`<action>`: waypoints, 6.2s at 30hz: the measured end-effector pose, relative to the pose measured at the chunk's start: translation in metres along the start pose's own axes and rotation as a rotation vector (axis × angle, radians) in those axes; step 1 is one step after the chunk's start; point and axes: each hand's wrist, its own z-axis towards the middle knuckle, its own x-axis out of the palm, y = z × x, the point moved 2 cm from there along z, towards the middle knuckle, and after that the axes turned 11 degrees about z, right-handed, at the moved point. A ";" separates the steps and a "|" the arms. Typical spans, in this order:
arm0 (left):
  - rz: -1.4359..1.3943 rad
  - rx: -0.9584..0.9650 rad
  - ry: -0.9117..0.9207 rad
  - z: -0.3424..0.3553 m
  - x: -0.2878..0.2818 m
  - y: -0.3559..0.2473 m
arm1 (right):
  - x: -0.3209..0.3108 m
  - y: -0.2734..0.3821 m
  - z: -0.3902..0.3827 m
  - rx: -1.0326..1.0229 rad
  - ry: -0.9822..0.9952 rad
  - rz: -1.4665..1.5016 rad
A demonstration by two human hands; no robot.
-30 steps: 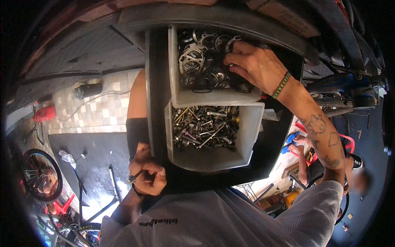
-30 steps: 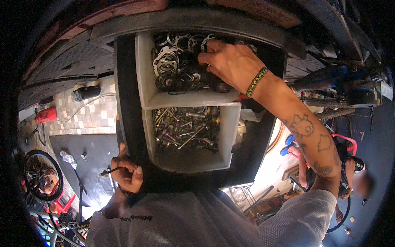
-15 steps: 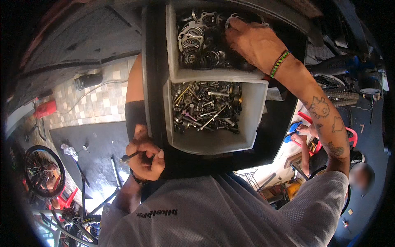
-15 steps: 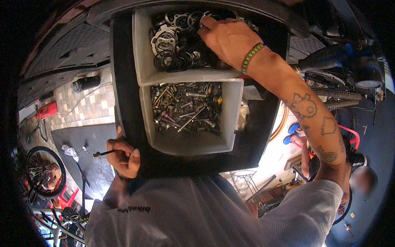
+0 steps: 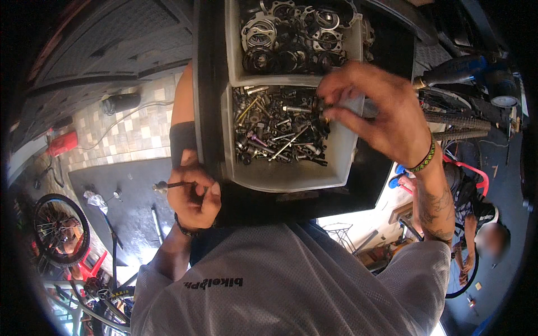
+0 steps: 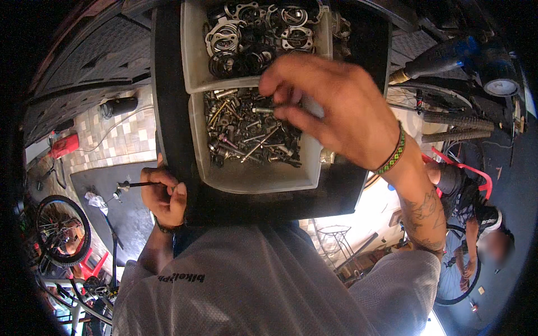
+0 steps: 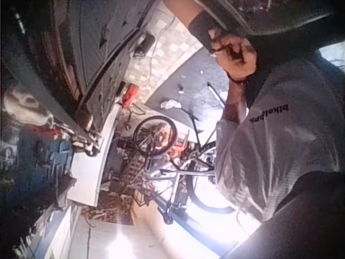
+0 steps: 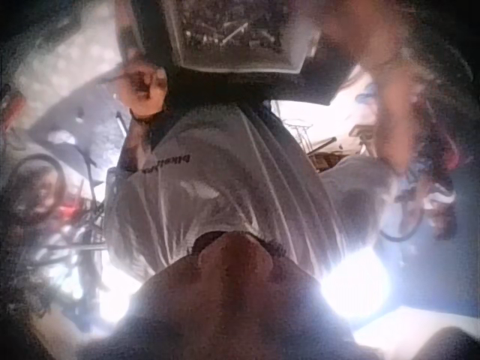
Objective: The person searches through a parts tray and multiple drawers to locate small hardware, then uses a screwdriver to adjust the crankset area of a bicycle mounted on a repair stand.
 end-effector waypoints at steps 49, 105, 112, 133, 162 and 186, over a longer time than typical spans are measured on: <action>0.169 -0.026 -0.026 -0.018 -0.008 0.014 | 0.060 -0.024 0.062 0.353 -0.140 -0.210; 0.162 0.021 0.013 0.006 -0.004 -0.014 | 0.002 -0.117 0.081 -0.051 -0.204 -1.105; 0.131 -0.062 0.023 0.002 -0.002 -0.016 | -0.001 -0.119 0.078 -0.054 -0.164 -1.187; 0.141 -0.069 -0.010 0.003 0.000 -0.016 | 0.003 -0.103 0.057 0.037 -0.226 -0.832; 0.081 -0.048 0.081 -0.001 -0.005 -0.007 | -0.012 -0.106 0.065 0.011 -0.060 -1.128; 0.036 -0.222 -0.196 -0.022 -0.031 -0.033 | -0.008 -0.098 0.085 0.204 0.123 -1.167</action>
